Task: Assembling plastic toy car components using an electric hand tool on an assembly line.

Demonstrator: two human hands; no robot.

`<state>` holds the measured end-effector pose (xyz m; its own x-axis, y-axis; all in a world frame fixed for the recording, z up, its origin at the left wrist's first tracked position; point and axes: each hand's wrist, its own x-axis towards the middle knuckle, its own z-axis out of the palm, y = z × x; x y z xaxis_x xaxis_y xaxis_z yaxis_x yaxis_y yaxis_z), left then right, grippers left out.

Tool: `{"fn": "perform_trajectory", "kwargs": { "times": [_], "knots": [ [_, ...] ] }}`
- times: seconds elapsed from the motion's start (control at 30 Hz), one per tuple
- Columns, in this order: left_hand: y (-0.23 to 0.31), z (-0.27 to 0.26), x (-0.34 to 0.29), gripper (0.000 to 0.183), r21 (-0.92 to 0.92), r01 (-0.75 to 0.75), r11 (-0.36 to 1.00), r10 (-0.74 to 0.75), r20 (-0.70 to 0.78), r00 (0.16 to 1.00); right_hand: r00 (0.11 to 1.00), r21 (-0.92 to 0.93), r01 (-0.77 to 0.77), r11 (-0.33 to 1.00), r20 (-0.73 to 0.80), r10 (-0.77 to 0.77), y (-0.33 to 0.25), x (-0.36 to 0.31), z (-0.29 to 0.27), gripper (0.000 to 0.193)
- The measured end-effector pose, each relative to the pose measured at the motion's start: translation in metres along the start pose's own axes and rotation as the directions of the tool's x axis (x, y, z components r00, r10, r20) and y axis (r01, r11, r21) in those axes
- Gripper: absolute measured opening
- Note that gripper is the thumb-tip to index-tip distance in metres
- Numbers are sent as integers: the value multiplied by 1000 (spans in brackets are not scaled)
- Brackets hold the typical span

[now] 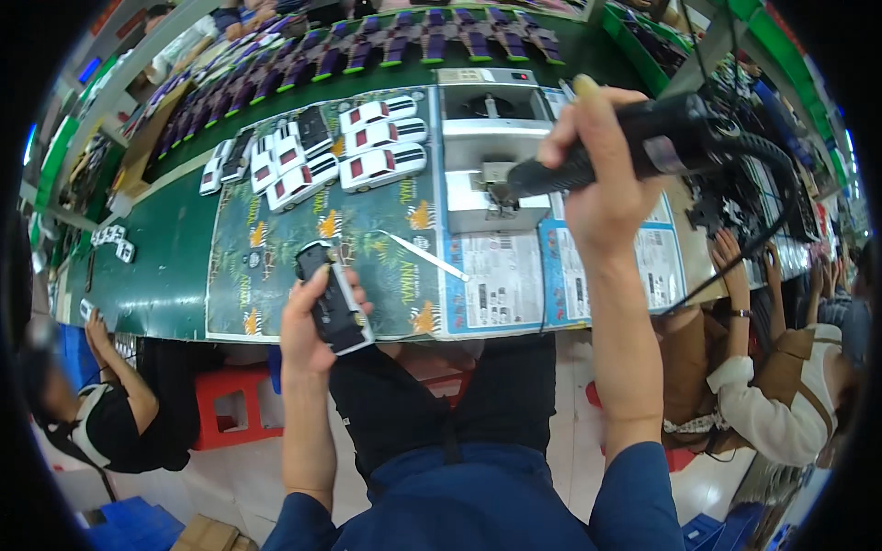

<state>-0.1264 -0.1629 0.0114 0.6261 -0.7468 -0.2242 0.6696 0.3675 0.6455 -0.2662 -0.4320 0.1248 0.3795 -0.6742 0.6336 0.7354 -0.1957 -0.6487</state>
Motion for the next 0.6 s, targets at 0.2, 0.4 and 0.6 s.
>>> {"fn": "perform_trajectory", "kwargs": {
  "times": [0.2, 0.4, 0.6],
  "knots": [
    [-52, 50, 17, 23, 22, 122, 992, -123, 68, 990, 1000, -112, 8, 994, -19, -11, -2, 4, -1, 12],
    [-68, 49, 17, 23, 104, 108, 989, -114, 49, 992, 999, -213, 29, 977, 23, -25, 5, 0, 1, 14],
    [-69, 49, 19, 25, 133, 125, 983, -135, 67, 989, 994, -424, 71, 903, 108, -27, 6, 8, 24, 22]
  ]
}}
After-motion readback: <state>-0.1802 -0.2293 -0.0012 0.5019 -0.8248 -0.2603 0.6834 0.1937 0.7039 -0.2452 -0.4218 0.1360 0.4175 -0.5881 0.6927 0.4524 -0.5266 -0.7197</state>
